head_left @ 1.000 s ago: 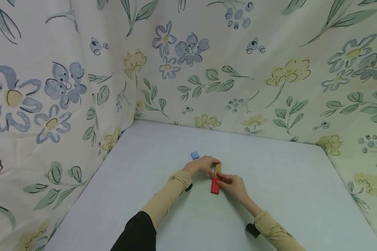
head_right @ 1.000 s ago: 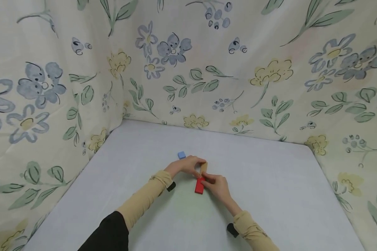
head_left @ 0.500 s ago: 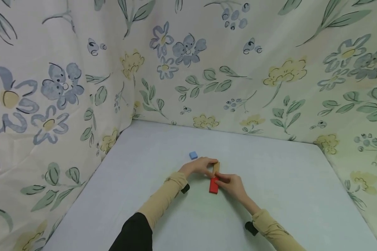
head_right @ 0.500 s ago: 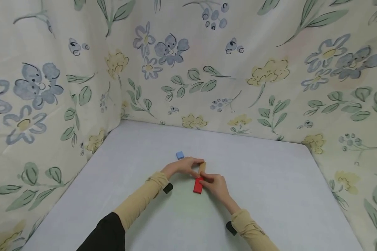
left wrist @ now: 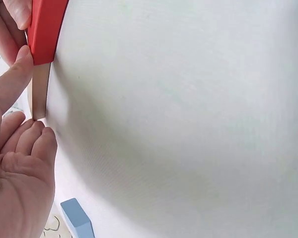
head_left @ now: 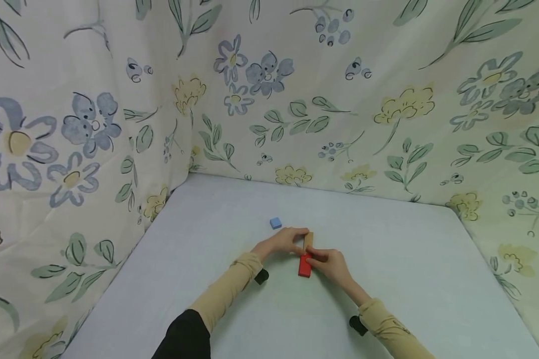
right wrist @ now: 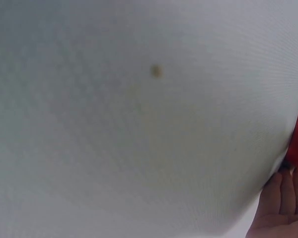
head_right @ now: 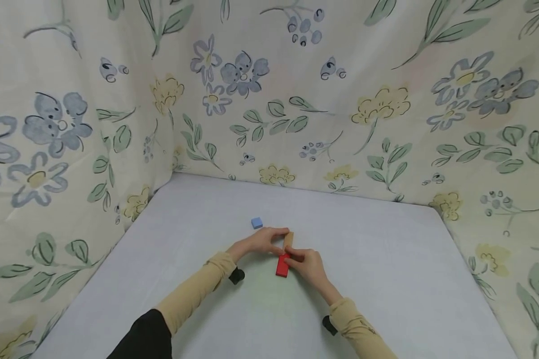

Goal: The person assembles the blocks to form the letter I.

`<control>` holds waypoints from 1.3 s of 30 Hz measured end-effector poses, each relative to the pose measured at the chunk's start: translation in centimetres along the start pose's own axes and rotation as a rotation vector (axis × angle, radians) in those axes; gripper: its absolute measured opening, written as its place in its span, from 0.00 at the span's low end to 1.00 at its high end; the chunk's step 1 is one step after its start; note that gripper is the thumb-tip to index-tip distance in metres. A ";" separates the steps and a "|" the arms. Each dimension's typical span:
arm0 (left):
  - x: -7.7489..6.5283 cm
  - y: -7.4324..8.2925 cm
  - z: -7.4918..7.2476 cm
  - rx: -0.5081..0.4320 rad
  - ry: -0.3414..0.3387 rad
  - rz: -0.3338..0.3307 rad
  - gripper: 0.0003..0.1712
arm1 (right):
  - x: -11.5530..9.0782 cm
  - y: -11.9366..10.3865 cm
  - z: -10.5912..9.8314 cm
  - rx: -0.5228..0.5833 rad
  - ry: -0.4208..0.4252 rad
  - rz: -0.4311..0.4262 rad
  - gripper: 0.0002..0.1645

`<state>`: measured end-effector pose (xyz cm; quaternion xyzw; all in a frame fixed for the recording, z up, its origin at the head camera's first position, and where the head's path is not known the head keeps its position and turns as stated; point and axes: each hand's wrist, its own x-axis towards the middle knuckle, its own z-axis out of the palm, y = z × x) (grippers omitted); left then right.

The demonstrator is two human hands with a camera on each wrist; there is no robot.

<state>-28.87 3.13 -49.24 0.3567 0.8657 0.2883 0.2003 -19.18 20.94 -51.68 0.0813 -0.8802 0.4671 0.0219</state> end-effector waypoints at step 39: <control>-2.3 -2.5 -3.7 -0.105 0.275 -0.058 0.37 | 0.1 0.4 0.0 -0.019 0.007 -0.002 0.22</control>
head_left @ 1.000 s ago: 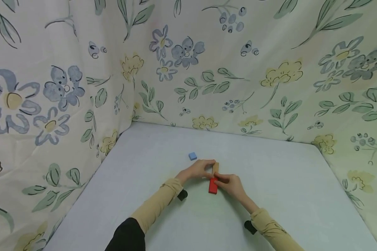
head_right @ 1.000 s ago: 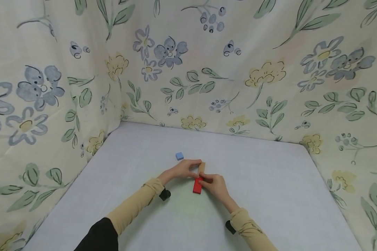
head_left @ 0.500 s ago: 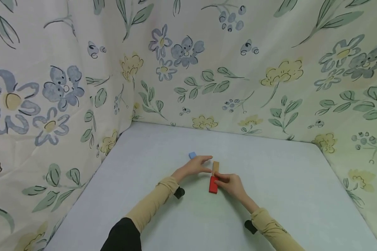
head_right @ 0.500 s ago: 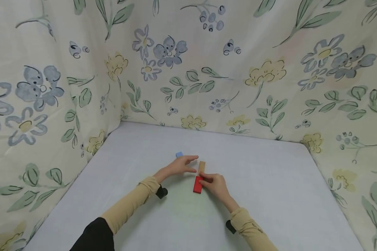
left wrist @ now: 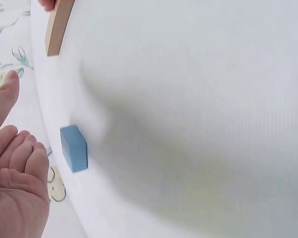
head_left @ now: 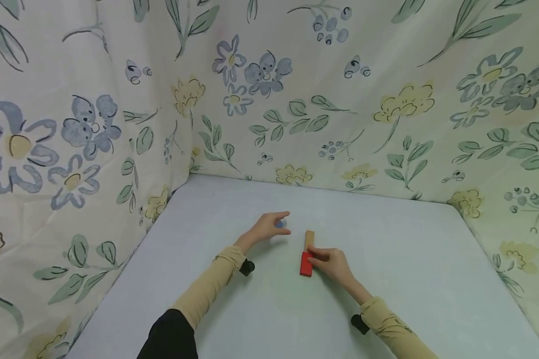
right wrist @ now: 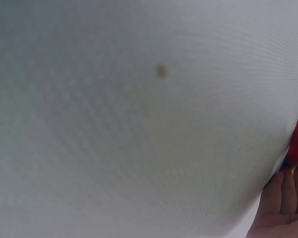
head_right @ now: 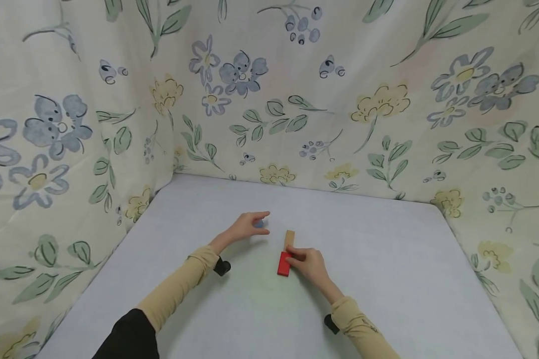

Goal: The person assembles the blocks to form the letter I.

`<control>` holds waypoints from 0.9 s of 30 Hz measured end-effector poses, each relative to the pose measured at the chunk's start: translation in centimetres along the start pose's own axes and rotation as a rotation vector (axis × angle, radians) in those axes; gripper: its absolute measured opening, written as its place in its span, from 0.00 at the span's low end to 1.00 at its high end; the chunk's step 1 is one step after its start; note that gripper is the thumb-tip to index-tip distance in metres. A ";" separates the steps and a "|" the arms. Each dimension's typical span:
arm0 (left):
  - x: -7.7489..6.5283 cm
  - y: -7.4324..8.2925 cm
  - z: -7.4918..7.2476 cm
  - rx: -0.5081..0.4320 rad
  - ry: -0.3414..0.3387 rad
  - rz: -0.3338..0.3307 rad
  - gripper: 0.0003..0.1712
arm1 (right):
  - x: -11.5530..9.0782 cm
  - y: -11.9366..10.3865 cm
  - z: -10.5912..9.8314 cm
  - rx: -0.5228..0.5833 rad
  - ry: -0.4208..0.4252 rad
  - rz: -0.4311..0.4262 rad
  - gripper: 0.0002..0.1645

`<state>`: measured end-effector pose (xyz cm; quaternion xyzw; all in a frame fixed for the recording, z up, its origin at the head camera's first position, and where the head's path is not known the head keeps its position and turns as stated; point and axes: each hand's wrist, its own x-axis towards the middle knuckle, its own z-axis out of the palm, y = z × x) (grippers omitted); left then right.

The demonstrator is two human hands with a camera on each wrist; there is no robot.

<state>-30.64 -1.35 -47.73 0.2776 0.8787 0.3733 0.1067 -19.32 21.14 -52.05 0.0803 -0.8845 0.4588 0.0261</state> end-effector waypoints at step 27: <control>-0.7 -3.0 -0.9 -0.071 0.135 -0.166 0.36 | 0.0 0.0 0.1 -0.009 0.002 0.038 0.22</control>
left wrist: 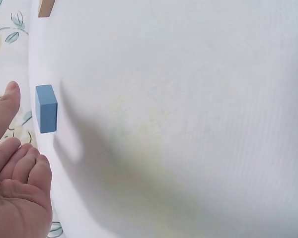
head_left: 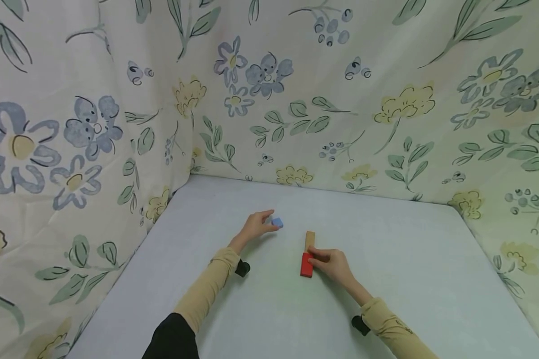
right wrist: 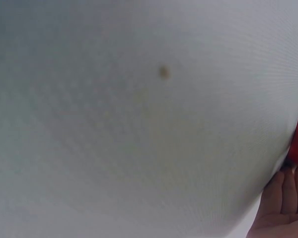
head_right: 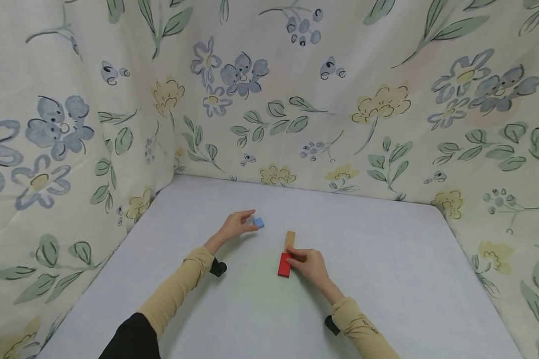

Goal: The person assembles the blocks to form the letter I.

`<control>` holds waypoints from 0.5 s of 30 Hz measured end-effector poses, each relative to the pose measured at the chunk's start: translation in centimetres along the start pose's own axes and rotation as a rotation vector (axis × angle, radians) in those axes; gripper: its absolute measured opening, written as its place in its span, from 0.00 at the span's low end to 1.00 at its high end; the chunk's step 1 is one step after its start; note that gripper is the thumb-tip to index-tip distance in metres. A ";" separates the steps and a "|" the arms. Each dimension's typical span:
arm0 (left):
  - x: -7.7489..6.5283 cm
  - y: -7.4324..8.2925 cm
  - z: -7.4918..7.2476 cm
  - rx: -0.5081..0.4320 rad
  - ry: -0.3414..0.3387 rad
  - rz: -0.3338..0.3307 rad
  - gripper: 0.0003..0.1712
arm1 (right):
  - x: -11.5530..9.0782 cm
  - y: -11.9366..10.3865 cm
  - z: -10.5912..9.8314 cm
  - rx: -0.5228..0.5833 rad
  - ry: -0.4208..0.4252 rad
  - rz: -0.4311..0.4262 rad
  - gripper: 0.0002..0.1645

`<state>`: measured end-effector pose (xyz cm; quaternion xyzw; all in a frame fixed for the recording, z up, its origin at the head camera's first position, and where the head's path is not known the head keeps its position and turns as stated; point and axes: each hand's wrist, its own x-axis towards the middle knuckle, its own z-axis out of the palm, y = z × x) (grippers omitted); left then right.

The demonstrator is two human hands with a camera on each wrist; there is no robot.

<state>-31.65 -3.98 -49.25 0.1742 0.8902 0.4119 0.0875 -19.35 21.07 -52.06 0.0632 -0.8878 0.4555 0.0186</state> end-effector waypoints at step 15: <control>0.1 -0.9 1.5 -0.031 0.045 0.003 0.34 | 0.0 0.1 0.1 0.007 0.002 0.001 0.22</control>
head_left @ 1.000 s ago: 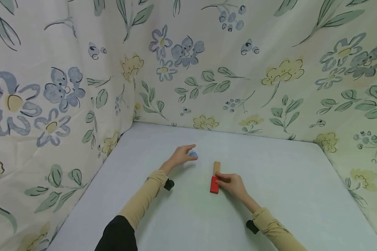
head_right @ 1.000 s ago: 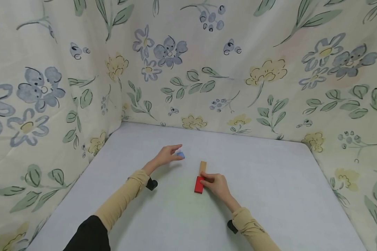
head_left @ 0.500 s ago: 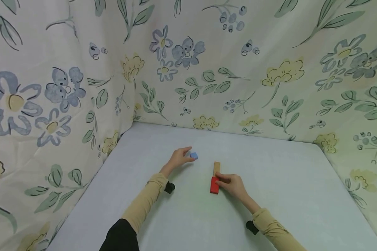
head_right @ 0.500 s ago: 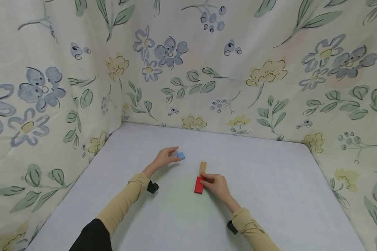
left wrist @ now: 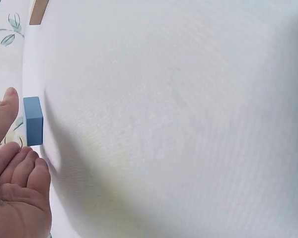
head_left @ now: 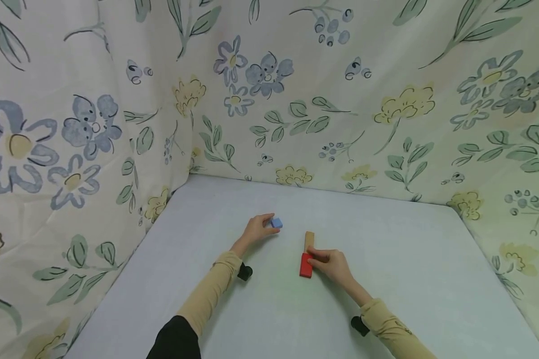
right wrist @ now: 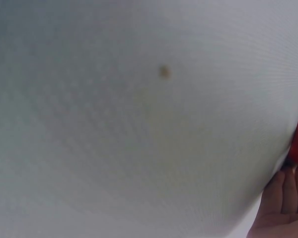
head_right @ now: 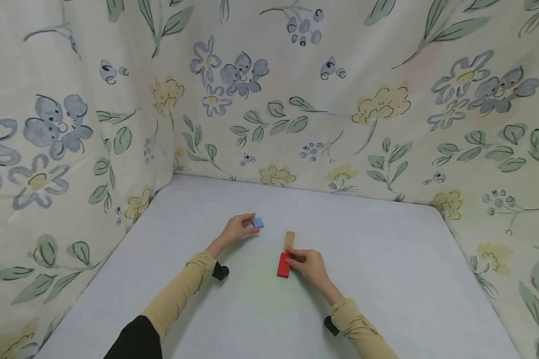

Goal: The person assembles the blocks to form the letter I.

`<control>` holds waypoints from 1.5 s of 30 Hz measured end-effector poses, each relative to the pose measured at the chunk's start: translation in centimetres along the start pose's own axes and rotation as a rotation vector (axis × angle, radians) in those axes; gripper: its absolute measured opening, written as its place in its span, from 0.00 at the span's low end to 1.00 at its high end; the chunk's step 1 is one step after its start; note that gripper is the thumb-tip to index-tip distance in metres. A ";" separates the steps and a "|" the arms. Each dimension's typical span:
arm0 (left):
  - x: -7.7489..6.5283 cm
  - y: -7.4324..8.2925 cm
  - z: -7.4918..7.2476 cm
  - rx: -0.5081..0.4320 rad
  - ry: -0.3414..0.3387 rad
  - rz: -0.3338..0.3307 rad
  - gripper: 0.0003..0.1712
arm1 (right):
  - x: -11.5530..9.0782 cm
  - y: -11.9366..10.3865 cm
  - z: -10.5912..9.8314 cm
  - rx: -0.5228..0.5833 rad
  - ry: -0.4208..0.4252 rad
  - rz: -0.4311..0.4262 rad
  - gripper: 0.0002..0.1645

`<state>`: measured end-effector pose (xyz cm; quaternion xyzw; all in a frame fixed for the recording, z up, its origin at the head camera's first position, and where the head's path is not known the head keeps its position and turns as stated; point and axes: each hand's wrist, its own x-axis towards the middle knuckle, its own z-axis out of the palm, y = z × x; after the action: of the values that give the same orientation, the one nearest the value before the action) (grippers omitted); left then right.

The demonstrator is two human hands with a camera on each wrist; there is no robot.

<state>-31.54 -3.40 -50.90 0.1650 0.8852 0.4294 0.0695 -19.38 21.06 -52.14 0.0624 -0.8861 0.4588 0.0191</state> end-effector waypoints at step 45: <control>0.1 -0.9 1.4 -0.031 0.161 0.060 0.25 | 0.0 0.2 0.0 0.007 -0.008 0.004 0.22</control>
<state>-31.49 -2.89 -52.50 0.1550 0.8758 0.4570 -0.0123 -19.43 21.15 -52.28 0.0624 -0.8846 0.4619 0.0143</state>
